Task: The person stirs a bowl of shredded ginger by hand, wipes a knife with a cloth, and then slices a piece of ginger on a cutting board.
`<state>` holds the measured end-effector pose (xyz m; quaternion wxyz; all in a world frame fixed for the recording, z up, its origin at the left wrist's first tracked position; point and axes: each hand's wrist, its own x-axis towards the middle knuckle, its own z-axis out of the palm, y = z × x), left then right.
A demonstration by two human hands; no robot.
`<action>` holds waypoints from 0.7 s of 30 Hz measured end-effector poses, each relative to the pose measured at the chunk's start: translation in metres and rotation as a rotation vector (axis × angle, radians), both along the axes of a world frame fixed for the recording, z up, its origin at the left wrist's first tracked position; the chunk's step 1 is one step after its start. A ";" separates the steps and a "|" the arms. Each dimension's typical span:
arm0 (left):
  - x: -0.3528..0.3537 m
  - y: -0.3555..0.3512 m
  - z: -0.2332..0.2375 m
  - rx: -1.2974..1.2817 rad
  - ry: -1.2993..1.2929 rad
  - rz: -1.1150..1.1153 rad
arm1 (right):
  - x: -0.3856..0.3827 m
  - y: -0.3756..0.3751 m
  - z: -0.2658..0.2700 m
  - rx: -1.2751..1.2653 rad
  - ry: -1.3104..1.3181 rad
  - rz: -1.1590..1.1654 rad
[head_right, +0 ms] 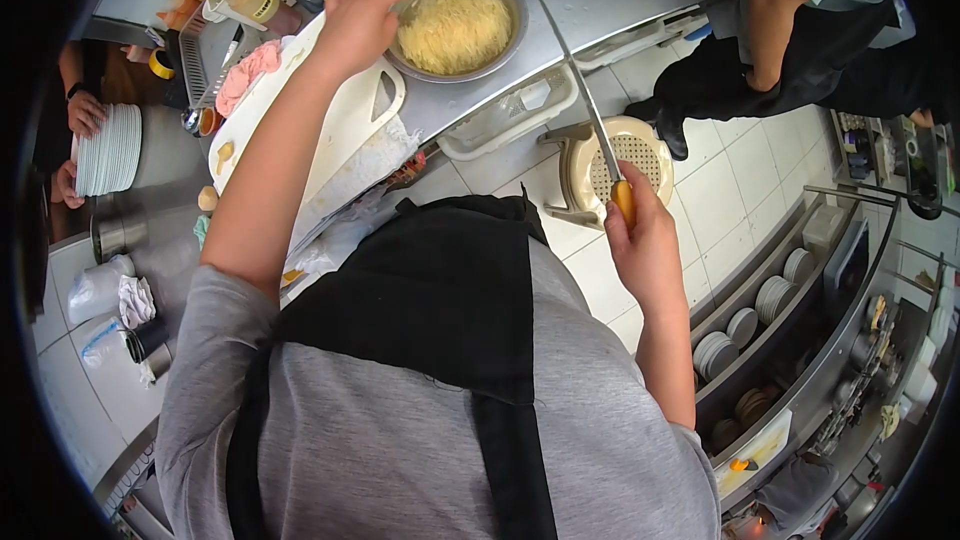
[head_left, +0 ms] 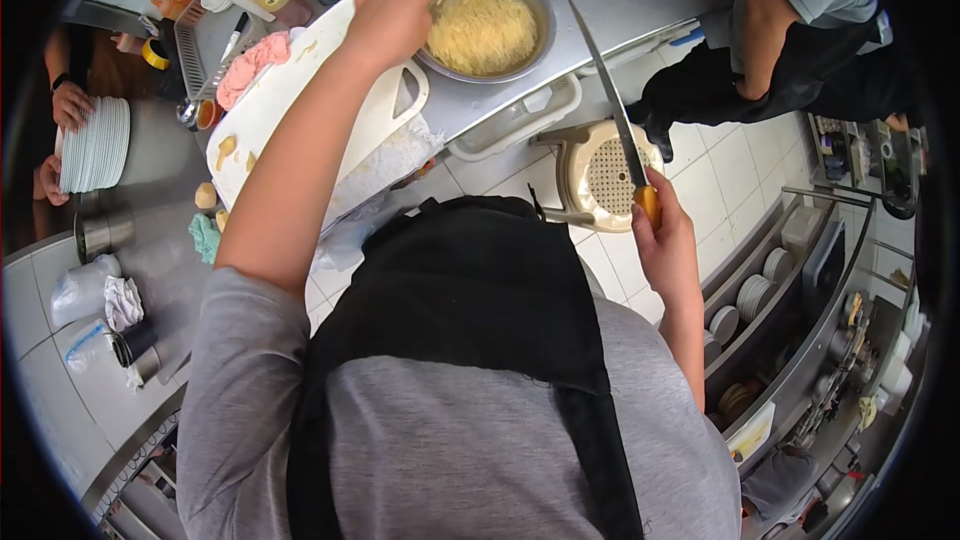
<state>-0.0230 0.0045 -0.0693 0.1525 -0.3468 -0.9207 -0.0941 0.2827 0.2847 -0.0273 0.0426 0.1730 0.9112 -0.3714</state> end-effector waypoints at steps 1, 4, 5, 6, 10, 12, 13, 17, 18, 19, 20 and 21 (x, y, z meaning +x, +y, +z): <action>0.007 -0.010 0.005 -0.025 -0.065 0.105 | -0.002 -0.004 0.000 -0.001 0.006 0.003; 0.028 -0.057 0.032 0.194 0.193 0.143 | -0.001 -0.016 -0.004 -0.009 0.026 0.018; 0.030 -0.080 0.032 0.269 0.284 0.168 | -0.001 -0.020 -0.004 -0.010 0.025 0.031; 0.034 -0.108 0.030 0.259 0.283 0.186 | -0.001 -0.024 -0.005 -0.020 0.030 0.011; 0.064 -0.247 0.005 0.249 -0.082 0.325 | -0.004 -0.058 -0.012 -0.037 0.044 -0.014; 0.087 -0.288 -0.009 0.330 -0.356 0.385 | -0.005 -0.081 -0.010 -0.068 -0.018 -0.005; 0.105 -0.300 -0.016 0.312 -0.494 0.451 | -0.005 -0.095 -0.009 -0.071 -0.023 0.006; 0.160 -0.300 -0.047 0.303 -0.534 0.291 | -0.005 -0.142 -0.012 -0.133 -0.128 0.061; 0.163 -0.292 -0.050 0.312 -0.530 0.294 | -0.004 -0.153 -0.014 -0.121 -0.114 0.119; 0.165 -0.284 -0.052 0.293 -0.300 0.360 | -0.004 -0.164 -0.017 -0.108 -0.099 0.174; 0.168 -0.285 -0.055 0.271 -0.070 0.422 | -0.002 -0.172 -0.019 -0.110 -0.101 0.197; 0.163 -0.295 -0.063 0.280 -0.066 0.420 | -0.001 -0.182 -0.021 -0.102 -0.096 0.196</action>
